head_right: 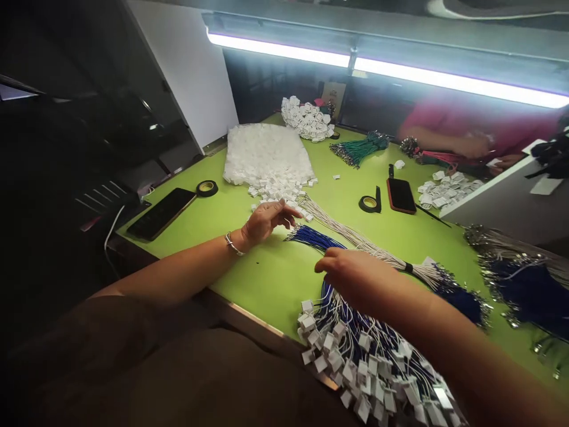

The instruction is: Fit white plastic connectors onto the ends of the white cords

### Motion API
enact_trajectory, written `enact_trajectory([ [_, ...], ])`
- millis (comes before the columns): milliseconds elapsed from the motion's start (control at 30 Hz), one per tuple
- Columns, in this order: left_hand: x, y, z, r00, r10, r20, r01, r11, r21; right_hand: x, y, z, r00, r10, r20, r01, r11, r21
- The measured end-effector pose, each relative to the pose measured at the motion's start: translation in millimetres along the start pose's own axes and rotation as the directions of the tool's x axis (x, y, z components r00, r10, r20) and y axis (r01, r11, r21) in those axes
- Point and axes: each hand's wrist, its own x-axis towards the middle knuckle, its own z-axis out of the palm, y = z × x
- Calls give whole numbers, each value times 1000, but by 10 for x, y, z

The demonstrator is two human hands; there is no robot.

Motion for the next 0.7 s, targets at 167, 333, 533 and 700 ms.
enact_trajectory([
  [167,43,269,-258,968,35,-250,56,937,345,630,206,105,998,-26,-65,26,1000,5],
  [333,-163,335,-709,936,169,-307,150,599,787,966,238,522,963,81,-257,-91,995,-30],
  [533,-339,173,-874,944,38,-328,240,602,762,976,195,635,957,67,-282,-109,985,-135],
  [700,-361,57,-775,969,58,-242,198,407,892,953,207,666,912,66,-404,-78,997,-12],
])
